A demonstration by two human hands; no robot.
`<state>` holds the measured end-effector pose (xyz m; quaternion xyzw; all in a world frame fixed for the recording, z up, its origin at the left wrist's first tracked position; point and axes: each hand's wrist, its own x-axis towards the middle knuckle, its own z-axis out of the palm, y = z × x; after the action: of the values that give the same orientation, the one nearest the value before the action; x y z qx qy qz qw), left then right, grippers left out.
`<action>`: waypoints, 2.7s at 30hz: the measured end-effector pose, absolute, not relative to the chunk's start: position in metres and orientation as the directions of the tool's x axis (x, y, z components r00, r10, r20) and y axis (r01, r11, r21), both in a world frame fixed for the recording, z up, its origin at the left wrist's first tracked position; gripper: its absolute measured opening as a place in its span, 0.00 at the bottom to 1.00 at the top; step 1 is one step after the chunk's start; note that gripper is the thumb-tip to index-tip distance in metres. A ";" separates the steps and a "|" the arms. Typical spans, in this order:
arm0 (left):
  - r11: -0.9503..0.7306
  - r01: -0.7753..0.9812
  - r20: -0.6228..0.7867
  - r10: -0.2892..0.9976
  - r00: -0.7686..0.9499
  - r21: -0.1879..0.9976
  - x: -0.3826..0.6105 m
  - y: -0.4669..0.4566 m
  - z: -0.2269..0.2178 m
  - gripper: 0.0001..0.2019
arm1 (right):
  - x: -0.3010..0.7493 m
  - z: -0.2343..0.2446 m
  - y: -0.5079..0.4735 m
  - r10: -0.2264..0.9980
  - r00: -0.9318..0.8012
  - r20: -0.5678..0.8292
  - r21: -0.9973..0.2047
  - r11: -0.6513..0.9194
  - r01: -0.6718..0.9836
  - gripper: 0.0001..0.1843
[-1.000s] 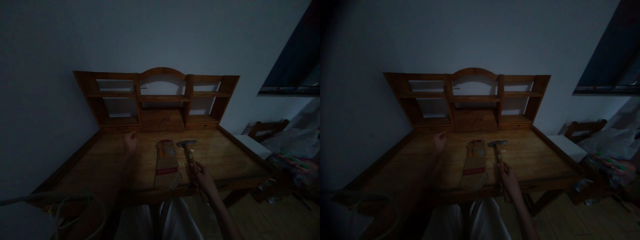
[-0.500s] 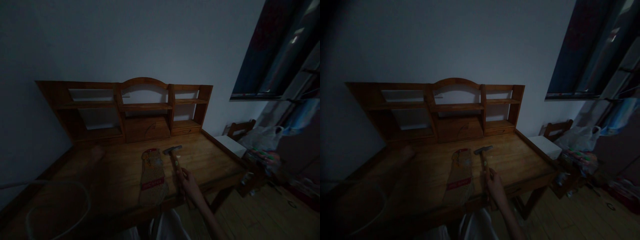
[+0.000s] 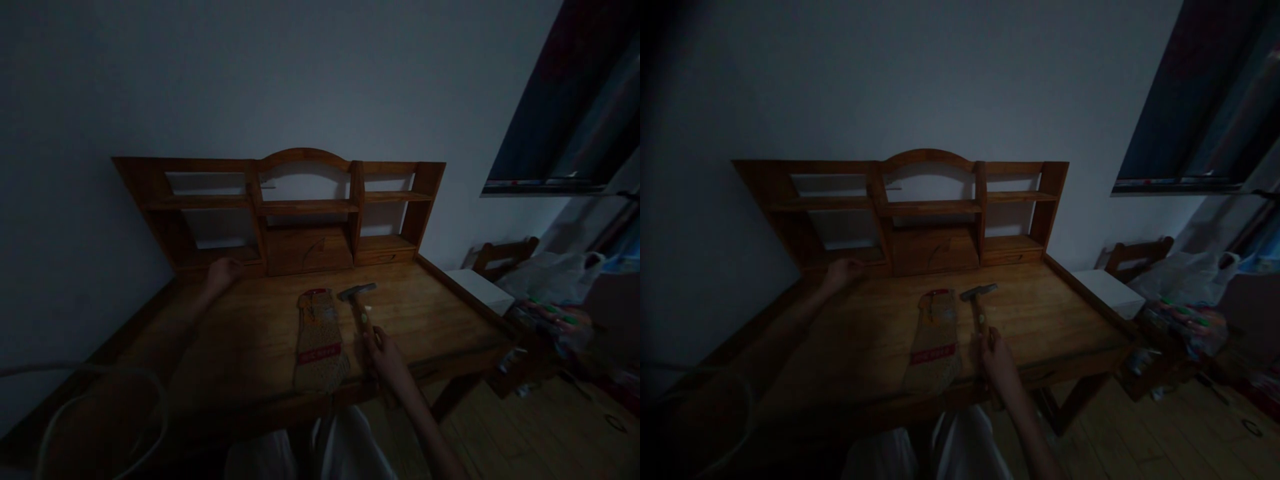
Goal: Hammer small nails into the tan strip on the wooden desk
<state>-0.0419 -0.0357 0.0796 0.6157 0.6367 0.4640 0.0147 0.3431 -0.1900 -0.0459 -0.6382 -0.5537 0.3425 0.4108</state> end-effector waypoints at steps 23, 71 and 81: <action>-0.249 0.019 0.245 0.930 -0.274 0.968 0.117 -0.163 -0.041 0.14 | 0.368 -0.041 -0.148 0.963 -0.104 -0.250 -0.968 -0.245 0.057 0.20; -0.318 0.460 0.454 0.862 -0.224 0.829 0.125 -0.149 -0.062 0.07 | 0.364 -0.037 -0.154 0.983 -0.074 -0.169 -0.981 -0.160 0.110 0.21; -0.309 0.556 0.474 0.862 -0.179 0.772 0.124 -0.155 -0.056 0.09 | 0.364 -0.041 -0.151 0.977 -0.060 -0.205 -0.975 -0.199 0.097 0.21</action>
<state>0.1242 -0.1546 -0.0556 0.6233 0.5687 0.5156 0.1487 0.3640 -0.1515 -0.0410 -0.5527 -0.4857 0.5423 0.4056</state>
